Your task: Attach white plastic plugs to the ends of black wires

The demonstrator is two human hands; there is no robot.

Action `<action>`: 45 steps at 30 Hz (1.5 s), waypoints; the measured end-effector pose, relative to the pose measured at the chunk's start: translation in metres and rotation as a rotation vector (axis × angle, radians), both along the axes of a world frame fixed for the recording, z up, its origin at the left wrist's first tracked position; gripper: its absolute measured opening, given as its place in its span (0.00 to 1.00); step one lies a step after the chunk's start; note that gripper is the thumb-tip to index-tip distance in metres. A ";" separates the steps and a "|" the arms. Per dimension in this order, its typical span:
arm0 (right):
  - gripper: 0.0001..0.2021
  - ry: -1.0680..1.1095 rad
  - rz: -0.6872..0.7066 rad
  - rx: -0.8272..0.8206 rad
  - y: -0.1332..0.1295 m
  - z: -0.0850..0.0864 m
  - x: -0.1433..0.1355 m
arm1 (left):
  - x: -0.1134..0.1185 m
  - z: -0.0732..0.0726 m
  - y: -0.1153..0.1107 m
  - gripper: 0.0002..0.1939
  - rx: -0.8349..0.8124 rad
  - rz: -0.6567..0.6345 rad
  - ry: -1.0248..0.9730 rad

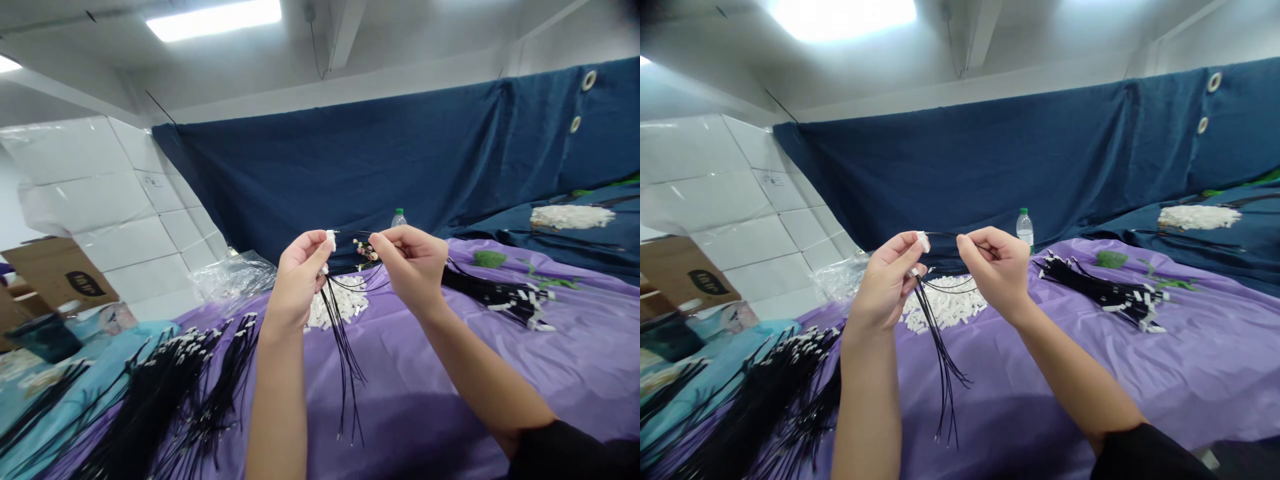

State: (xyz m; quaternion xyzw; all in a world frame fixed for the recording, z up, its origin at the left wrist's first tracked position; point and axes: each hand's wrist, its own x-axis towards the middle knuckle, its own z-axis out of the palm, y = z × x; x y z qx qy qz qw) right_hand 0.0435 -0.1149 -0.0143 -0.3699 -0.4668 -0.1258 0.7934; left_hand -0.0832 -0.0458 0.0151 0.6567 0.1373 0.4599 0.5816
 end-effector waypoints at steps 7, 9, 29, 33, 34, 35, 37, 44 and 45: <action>0.09 0.015 0.016 -0.023 0.001 -0.001 0.002 | 0.001 -0.001 0.000 0.11 0.006 -0.009 -0.010; 0.10 0.025 0.014 -0.042 0.000 -0.001 0.001 | 0.001 -0.001 0.000 0.11 0.011 -0.006 -0.010; 0.05 -0.484 -0.448 -0.044 -0.001 -0.002 0.014 | 0.003 -0.005 0.000 0.08 0.124 0.019 0.104; 0.03 -0.603 -0.498 0.012 0.001 -0.002 0.017 | 0.003 -0.006 -0.003 0.09 0.157 -0.035 0.152; 0.04 -0.611 -0.492 0.013 0.002 -0.002 0.017 | 0.002 -0.006 -0.003 0.09 0.164 -0.047 0.162; 0.04 -0.620 -0.483 0.009 0.001 -0.002 0.018 | 0.002 -0.006 -0.004 0.09 0.171 -0.057 0.169; 0.05 -0.637 -0.471 0.007 0.001 -0.002 0.018 | 0.001 -0.006 -0.005 0.09 0.197 -0.061 0.172; 0.05 -0.658 -0.493 -0.070 -0.004 -0.004 0.017 | 0.002 -0.006 -0.006 0.08 0.273 -0.022 0.155; 0.05 -0.656 -0.493 -0.087 -0.004 -0.004 0.017 | 0.003 -0.006 -0.007 0.08 0.272 -0.018 0.154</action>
